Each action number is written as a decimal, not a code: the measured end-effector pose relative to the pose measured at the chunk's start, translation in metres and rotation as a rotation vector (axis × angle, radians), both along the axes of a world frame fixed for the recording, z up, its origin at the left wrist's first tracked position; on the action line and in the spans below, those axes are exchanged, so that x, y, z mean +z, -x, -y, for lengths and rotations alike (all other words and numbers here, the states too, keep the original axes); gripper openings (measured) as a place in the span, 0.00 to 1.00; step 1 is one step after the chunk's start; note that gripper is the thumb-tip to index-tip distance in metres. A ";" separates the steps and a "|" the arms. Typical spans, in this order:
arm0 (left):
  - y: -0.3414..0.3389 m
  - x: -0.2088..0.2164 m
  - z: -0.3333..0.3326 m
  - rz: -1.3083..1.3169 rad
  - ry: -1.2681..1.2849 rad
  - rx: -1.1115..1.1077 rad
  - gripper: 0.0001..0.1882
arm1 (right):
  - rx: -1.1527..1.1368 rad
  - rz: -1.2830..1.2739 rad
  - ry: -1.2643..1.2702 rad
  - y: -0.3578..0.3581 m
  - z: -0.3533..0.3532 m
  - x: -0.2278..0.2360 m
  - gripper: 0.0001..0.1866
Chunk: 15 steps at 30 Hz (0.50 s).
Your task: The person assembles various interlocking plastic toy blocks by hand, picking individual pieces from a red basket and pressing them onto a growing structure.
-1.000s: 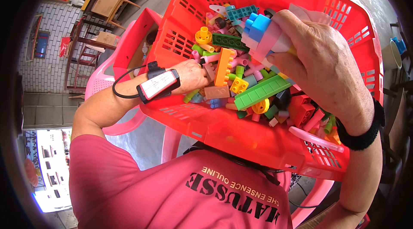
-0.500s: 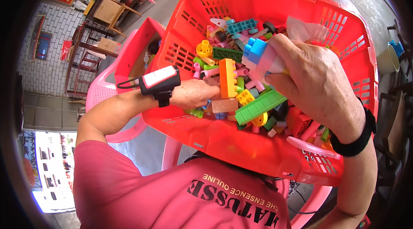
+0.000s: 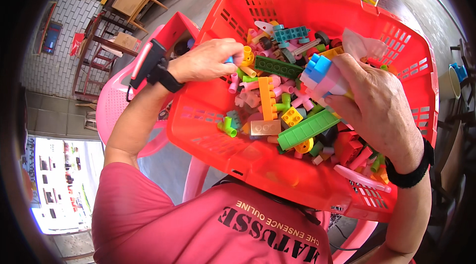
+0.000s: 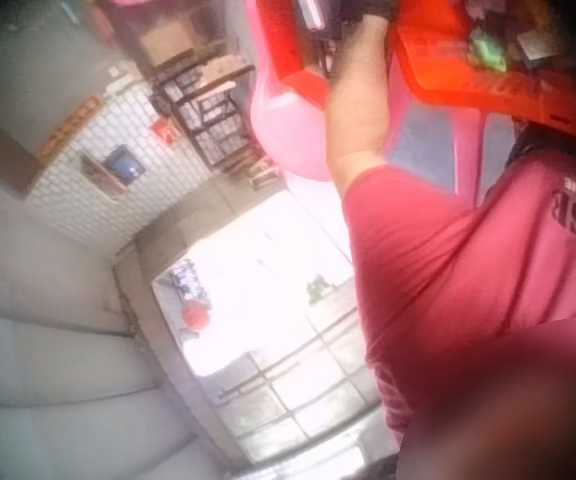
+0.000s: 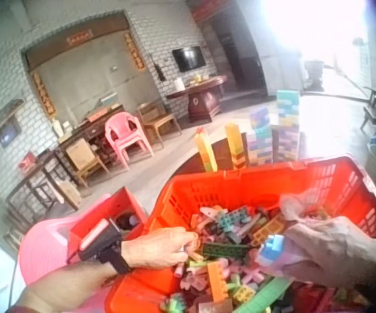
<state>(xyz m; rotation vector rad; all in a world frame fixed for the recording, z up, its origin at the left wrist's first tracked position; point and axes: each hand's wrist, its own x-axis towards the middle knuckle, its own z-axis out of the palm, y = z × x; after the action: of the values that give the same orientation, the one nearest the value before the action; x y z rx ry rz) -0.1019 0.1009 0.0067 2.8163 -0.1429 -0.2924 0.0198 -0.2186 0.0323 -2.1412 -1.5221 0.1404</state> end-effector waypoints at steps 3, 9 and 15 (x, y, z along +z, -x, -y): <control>-0.005 -0.022 0.008 -0.041 -0.016 -0.043 0.09 | 0.006 -0.005 -0.002 0.000 -0.002 -0.004 0.21; -0.002 -0.025 0.021 -0.002 -0.211 -0.211 0.07 | 0.021 -0.011 0.010 0.000 -0.004 -0.009 0.19; 0.031 -0.032 0.040 -0.280 -0.496 -0.276 0.05 | 0.057 -0.006 0.021 0.001 -0.003 -0.008 0.22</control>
<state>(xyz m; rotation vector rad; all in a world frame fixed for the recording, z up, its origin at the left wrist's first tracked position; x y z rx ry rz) -0.1333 0.0607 -0.0250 3.1922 -0.4521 -0.8908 0.0192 -0.2155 0.0241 -2.1130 -1.5859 0.1831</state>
